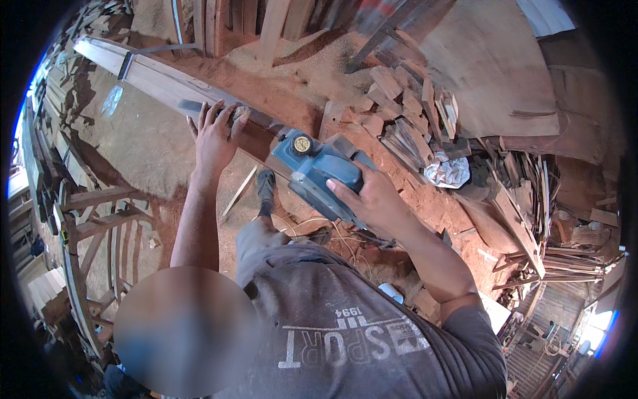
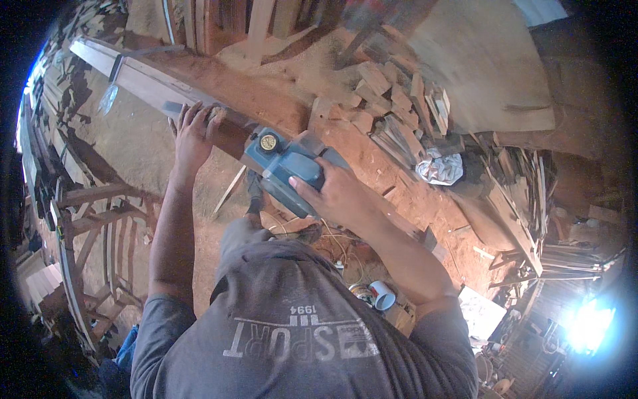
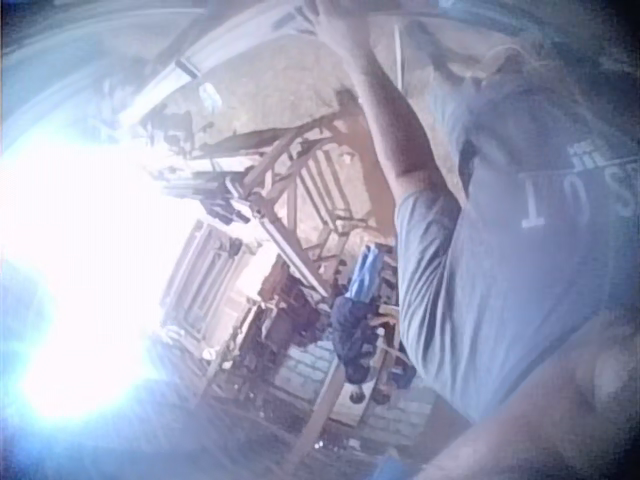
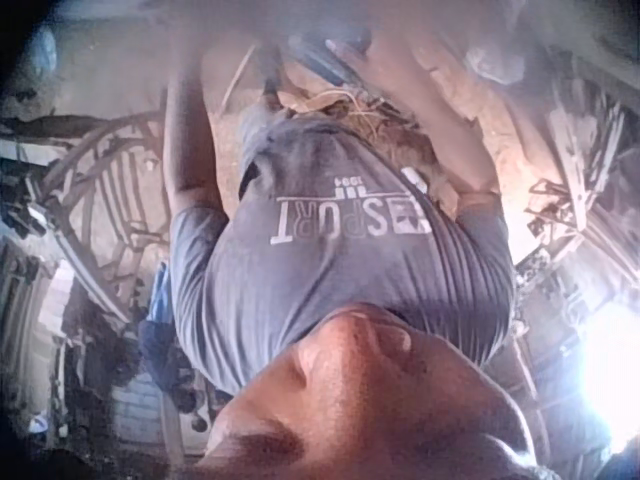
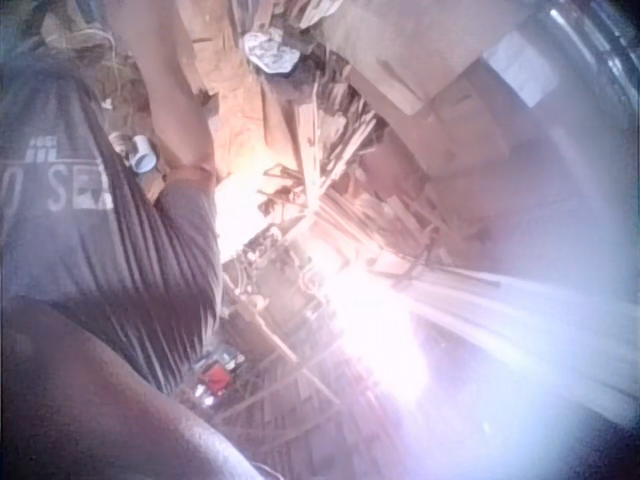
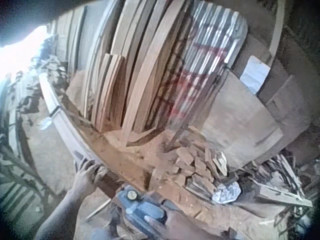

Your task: The person smooths a long wooden plank with a hand plane, then uses a power sander to further smooth the surface. They apply glue to a small wooden block and attach it to the plank, followed by additional hand planing to refine the joint.

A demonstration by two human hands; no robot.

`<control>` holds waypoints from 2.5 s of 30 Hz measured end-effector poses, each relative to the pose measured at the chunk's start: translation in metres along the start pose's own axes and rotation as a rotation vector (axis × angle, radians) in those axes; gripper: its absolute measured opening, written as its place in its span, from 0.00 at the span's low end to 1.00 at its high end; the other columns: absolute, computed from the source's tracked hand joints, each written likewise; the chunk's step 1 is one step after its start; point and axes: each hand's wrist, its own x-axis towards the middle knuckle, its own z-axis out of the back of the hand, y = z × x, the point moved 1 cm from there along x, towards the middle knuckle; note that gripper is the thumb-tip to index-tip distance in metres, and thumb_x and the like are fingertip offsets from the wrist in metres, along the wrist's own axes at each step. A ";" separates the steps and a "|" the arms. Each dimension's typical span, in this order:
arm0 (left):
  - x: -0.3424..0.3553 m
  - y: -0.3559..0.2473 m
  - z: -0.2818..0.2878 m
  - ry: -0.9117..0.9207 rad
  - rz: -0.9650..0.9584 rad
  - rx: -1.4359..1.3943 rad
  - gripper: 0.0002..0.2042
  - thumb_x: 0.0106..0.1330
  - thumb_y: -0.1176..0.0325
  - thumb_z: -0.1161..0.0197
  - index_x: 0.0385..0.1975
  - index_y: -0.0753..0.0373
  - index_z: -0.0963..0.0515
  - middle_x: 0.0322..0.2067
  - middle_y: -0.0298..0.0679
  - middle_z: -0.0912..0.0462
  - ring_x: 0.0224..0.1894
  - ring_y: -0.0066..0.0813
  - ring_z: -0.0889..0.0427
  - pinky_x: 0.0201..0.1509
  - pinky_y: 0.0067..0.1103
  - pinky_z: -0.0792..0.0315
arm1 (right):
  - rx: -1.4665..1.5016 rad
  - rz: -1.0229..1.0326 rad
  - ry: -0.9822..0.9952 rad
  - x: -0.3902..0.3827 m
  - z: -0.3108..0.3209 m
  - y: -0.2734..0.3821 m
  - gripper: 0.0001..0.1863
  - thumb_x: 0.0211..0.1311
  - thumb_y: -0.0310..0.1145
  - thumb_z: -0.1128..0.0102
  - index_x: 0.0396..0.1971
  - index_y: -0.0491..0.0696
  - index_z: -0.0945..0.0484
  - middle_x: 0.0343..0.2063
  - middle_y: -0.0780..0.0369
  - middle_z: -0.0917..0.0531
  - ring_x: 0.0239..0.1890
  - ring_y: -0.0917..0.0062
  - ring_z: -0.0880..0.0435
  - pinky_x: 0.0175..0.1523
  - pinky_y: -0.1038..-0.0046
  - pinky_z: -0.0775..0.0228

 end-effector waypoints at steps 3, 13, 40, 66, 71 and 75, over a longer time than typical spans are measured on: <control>0.001 -0.010 0.005 0.023 0.011 0.005 0.22 0.77 0.49 0.36 0.65 0.51 0.19 0.72 0.44 0.26 0.79 0.56 0.37 0.80 0.61 0.56 | 0.044 -0.030 -0.072 -0.026 0.015 -0.021 0.37 0.69 0.58 0.32 0.57 0.36 0.19 0.39 0.40 0.11 0.45 0.47 0.09 0.53 0.54 0.18; -0.001 -0.008 -0.003 0.004 0.005 0.024 0.25 0.74 0.48 0.34 0.66 0.50 0.20 0.72 0.43 0.25 0.79 0.56 0.37 0.81 0.59 0.55 | -0.044 -0.195 -0.026 -0.102 0.046 -0.073 0.35 0.66 0.54 0.27 0.56 0.35 0.19 0.38 0.42 0.11 0.44 0.50 0.09 0.51 0.56 0.18; -0.006 -0.005 0.001 -0.011 0.008 0.003 0.23 0.74 0.50 0.33 0.65 0.50 0.18 0.70 0.41 0.23 0.78 0.54 0.35 0.79 0.59 0.49 | -0.040 -0.174 -0.056 -0.109 0.051 -0.065 0.36 0.66 0.52 0.27 0.58 0.32 0.20 0.38 0.42 0.10 0.43 0.52 0.07 0.51 0.58 0.16; -0.003 -0.009 0.001 -0.040 -0.001 0.011 0.21 0.74 0.54 0.33 0.64 0.52 0.18 0.69 0.45 0.22 0.77 0.57 0.34 0.79 0.50 0.44 | 0.030 -0.124 -0.094 -0.072 0.050 -0.043 0.35 0.68 0.54 0.29 0.57 0.36 0.19 0.38 0.43 0.10 0.44 0.49 0.08 0.52 0.57 0.17; -0.003 -0.006 -0.008 -0.056 0.000 0.019 0.21 0.74 0.53 0.33 0.63 0.52 0.17 0.69 0.45 0.22 0.77 0.57 0.34 0.79 0.50 0.43 | -0.062 -0.163 -0.050 -0.098 0.046 -0.074 0.38 0.67 0.55 0.28 0.58 0.31 0.21 0.39 0.39 0.11 0.46 0.46 0.09 0.53 0.57 0.17; -0.004 -0.003 -0.011 -0.067 -0.017 0.023 0.21 0.74 0.54 0.33 0.63 0.51 0.17 0.69 0.43 0.22 0.76 0.57 0.33 0.79 0.48 0.42 | -0.086 -0.157 0.018 -0.075 0.037 -0.069 0.38 0.67 0.56 0.29 0.57 0.32 0.20 0.41 0.39 0.12 0.47 0.46 0.10 0.53 0.56 0.18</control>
